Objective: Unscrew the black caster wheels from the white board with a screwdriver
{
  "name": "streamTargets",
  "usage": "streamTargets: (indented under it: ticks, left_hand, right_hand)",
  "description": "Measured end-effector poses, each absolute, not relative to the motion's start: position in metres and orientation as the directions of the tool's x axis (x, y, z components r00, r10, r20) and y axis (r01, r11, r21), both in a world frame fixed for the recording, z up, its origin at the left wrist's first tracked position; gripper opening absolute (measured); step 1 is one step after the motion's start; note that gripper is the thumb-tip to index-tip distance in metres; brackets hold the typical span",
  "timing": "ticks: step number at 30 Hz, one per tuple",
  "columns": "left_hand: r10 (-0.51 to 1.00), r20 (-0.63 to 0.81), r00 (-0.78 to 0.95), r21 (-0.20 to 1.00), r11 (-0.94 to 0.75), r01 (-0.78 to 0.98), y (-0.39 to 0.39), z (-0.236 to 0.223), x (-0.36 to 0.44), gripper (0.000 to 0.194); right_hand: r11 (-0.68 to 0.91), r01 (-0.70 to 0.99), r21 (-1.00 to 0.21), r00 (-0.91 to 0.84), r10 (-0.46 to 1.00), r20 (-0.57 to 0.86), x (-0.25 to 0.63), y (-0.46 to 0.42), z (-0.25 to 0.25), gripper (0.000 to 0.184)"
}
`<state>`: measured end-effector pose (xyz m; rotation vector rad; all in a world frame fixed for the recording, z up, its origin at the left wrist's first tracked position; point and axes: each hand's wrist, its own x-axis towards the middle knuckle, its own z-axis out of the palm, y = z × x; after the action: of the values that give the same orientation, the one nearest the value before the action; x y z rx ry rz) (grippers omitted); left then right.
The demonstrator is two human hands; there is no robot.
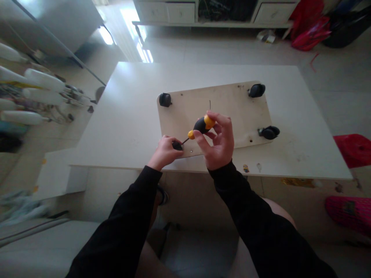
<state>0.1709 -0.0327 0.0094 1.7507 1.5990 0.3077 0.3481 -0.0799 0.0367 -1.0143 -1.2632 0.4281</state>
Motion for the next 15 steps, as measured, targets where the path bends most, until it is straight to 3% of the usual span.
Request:
streamTargets:
  ticks: [15]
  left_hand:
    - [0.946,-0.268,0.185,0.642,0.032,0.766,-0.0326,0.0093,0.1722,0.024]
  right_hand:
    - [0.479,0.273,-0.834,0.365,0.751,0.551,0.3486,-0.0790,0.0369,0.045]
